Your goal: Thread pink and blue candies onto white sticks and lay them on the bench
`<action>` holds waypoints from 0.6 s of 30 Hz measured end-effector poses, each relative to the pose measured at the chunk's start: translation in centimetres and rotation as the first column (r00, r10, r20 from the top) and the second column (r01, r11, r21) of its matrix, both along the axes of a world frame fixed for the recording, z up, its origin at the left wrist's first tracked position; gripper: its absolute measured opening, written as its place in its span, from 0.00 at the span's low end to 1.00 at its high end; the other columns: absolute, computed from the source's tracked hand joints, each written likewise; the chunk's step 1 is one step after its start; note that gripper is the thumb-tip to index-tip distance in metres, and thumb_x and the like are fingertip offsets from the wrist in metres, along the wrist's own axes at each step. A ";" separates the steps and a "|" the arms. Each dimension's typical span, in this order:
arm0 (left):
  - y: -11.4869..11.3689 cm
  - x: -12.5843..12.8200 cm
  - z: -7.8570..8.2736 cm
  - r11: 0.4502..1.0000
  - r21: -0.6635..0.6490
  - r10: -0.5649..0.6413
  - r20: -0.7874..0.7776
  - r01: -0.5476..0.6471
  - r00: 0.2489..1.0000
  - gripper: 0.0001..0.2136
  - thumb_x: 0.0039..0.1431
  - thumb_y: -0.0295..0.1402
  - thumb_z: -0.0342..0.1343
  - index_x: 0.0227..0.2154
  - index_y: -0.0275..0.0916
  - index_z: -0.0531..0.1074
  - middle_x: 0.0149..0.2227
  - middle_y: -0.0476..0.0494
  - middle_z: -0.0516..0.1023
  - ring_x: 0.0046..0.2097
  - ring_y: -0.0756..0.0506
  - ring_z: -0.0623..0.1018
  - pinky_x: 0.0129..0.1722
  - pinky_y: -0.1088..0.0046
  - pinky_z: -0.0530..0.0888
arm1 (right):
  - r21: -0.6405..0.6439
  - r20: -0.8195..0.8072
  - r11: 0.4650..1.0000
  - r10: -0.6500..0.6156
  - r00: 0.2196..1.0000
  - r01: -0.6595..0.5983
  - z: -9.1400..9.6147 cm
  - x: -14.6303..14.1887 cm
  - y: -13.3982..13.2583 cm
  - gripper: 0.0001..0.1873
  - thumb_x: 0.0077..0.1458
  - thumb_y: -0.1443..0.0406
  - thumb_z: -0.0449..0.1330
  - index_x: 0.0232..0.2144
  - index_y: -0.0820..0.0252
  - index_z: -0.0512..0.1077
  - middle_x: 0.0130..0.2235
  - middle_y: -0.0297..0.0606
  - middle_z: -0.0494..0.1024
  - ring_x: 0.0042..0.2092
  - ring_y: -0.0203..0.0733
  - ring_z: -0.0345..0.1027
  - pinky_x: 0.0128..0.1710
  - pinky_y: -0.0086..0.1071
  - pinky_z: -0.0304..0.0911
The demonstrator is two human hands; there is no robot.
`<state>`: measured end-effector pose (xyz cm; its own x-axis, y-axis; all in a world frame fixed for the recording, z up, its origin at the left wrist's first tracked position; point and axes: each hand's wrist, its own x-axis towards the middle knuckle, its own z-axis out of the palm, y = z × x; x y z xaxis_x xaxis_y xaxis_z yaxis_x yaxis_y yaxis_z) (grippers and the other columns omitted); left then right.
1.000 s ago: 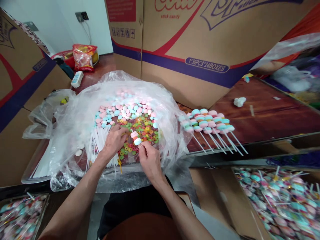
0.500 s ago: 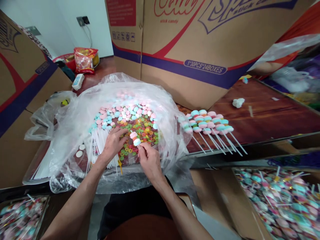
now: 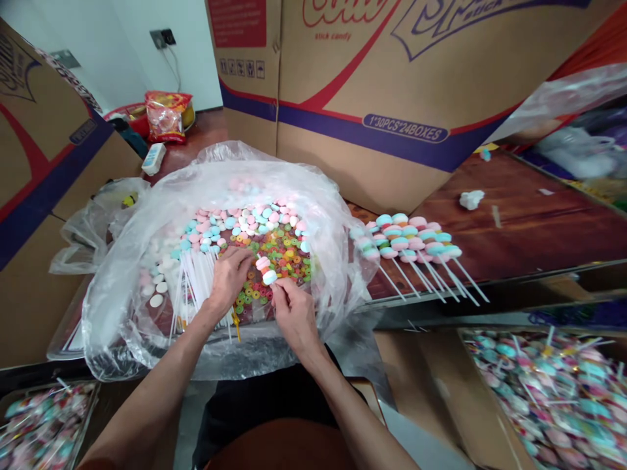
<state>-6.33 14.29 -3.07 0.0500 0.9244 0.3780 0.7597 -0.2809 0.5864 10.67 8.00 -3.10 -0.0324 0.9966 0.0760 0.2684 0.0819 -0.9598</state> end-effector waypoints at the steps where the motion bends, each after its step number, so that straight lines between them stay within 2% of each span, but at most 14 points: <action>1: 0.1 0.1 -0.1 1.000 -0.015 -0.018 -0.021 0.018 1.000 0.09 0.60 0.23 0.54 0.36 0.41 0.78 0.36 0.43 0.78 0.39 0.44 0.76 0.41 0.69 0.72 | -0.004 -0.003 1.000 -0.001 1.000 0.001 0.0 0.0 0.0 0.14 0.63 0.58 0.53 0.29 0.58 0.69 0.23 0.31 0.68 0.25 0.36 0.61 0.27 0.29 0.57; 5: 0.4 -0.1 -0.1 0.995 -0.055 -0.081 0.007 0.081 0.997 0.11 0.57 0.22 0.53 0.35 0.42 0.79 0.35 0.44 0.79 0.39 0.45 0.76 0.42 0.69 0.72 | -0.008 -0.004 1.000 0.007 1.000 -0.007 -0.1 0.1 0.0 0.14 0.63 0.57 0.53 0.30 0.58 0.69 0.23 0.31 0.68 0.24 0.36 0.61 0.27 0.29 0.57; 8: 0.3 -0.7 0.3 0.992 -0.104 -0.049 0.214 0.073 0.976 0.08 0.57 0.25 0.56 0.32 0.41 0.79 0.32 0.46 0.80 0.36 0.46 0.76 0.39 0.70 0.72 | -0.007 -0.008 1.000 0.007 1.000 -0.008 -0.1 0.1 0.0 0.13 0.63 0.57 0.53 0.31 0.58 0.70 0.23 0.31 0.69 0.24 0.36 0.61 0.27 0.29 0.58; 10: 0.1 -1.1 0.7 0.980 -0.191 0.026 0.440 0.065 0.897 0.05 0.56 0.30 0.59 0.32 0.40 0.79 0.30 0.47 0.80 0.32 0.47 0.76 0.34 0.72 0.72 | -0.014 -0.019 1.000 0.021 1.000 -0.021 0.0 0.1 0.1 0.14 0.63 0.57 0.53 0.30 0.58 0.70 0.23 0.31 0.69 0.24 0.36 0.61 0.26 0.28 0.57; 13: -0.3 -1.4 1.2 0.948 -0.288 0.114 0.710 0.138 0.695 0.09 0.53 0.37 0.63 0.35 0.38 0.79 0.30 0.47 0.79 0.30 0.50 0.76 0.32 0.73 0.72 | -0.027 -0.034 0.998 0.061 0.998 -0.062 0.2 0.1 0.1 0.14 0.62 0.57 0.53 0.30 0.59 0.72 0.23 0.32 0.69 0.24 0.36 0.61 0.25 0.28 0.57; 15: -0.7 -1.4 1.4 0.936 -0.300 0.131 0.782 0.184 0.610 0.11 0.50 0.38 0.66 0.34 0.38 0.79 0.30 0.48 0.79 0.31 0.51 0.76 0.34 0.73 0.72 | -0.027 -0.024 0.997 0.073 0.997 -0.074 0.4 0.0 0.0 0.14 0.62 0.57 0.54 0.31 0.59 0.73 0.23 0.32 0.69 0.24 0.36 0.62 0.26 0.28 0.57; 18: -1.0 -1.2 1.5 0.942 -0.283 0.136 0.813 0.182 0.566 0.10 0.48 0.36 0.68 0.33 0.38 0.80 0.32 0.48 0.80 0.33 0.51 0.76 0.36 0.74 0.73 | -0.004 0.024 0.997 0.077 0.997 -0.076 0.7 0.0 0.0 0.14 0.62 0.58 0.53 0.31 0.59 0.74 0.22 0.31 0.68 0.24 0.36 0.62 0.26 0.28 0.57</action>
<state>-7.58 13.28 -1.59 -0.1077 0.9938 -0.0292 -0.0925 0.0192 0.9955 10.68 8.03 -2.36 -0.1104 0.9913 0.0715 0.2848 0.1005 -0.9533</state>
